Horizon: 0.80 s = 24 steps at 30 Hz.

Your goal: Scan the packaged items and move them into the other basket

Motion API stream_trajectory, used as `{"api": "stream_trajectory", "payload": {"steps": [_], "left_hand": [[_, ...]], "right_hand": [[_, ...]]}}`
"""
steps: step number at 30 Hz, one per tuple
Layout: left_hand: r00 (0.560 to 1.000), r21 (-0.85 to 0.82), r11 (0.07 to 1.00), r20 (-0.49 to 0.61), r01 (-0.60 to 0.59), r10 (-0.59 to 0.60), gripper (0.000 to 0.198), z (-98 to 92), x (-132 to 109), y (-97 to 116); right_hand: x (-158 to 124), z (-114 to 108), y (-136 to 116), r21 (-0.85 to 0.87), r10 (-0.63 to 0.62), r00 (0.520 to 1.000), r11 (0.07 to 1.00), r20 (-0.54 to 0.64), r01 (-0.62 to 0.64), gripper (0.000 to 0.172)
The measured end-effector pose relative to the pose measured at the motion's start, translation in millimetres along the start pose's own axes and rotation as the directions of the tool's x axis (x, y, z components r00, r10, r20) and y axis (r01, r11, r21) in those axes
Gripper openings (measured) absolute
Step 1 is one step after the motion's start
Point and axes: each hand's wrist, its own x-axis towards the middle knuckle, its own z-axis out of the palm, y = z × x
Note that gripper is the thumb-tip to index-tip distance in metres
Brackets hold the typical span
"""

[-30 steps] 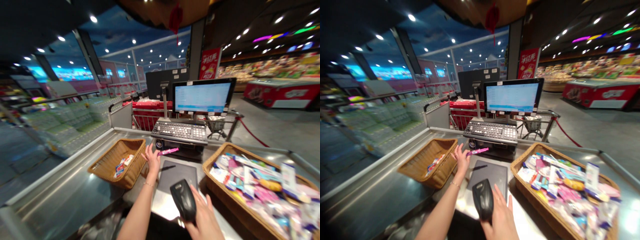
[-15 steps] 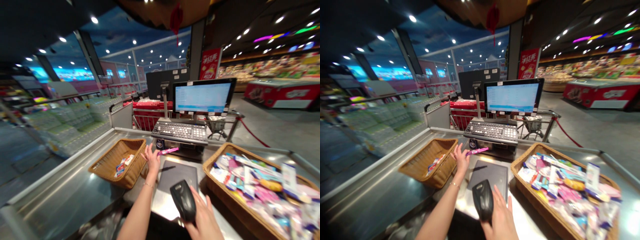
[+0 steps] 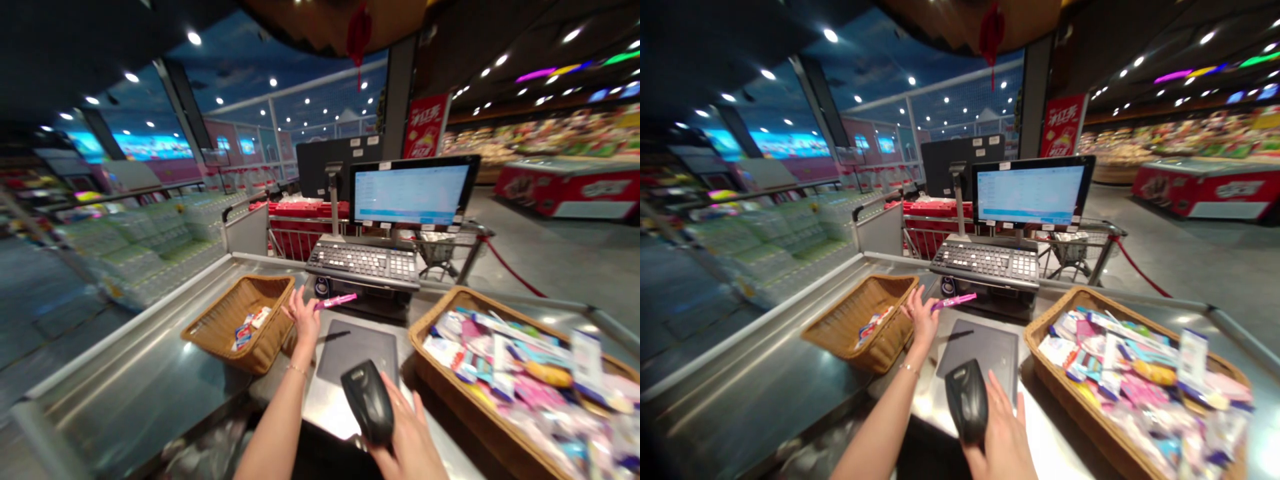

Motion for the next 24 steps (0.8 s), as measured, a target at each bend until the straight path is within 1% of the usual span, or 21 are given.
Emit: {"api": "stream_trajectory", "payload": {"steps": [3, 8, 11, 17, 24], "left_hand": [[1.0, 0.01, 1.0, -0.007, 0.0, 0.001, 0.022, -1.6, 0, -2], [1.0, 0.012, 1.0, -0.028, 0.007, -0.006, 0.018, -3.4, 1, -3], [0.999, 0.016, 1.0, -0.034, 0.007, -0.006, 0.017, -4.4, 2, -3], [0.998, 0.028, 1.0, -0.065, -0.005, 0.007, 0.017, -7.0, 4, -6], [0.996, 0.049, 0.999, -0.084, -0.009, 0.013, 0.02, -11.4, 6, -9]], "right_hand": [[-1, 4, 1, -0.017, -0.02, 0.999, 1.0, -0.035, 0.02, 0.064], [-1, 7, 2, -0.032, -0.031, 0.999, 0.999, -0.03, 0.03, 0.063], [0, 4, 1, -0.025, -0.034, 0.999, 0.999, -0.005, 0.034, 0.064], [1, -5, -4, 0.004, -0.05, 0.994, 0.999, 0.101, 0.05, 0.067], [2, -6, -6, 0.014, -0.083, 0.99, 0.997, 0.113, 0.082, 0.067]]}}
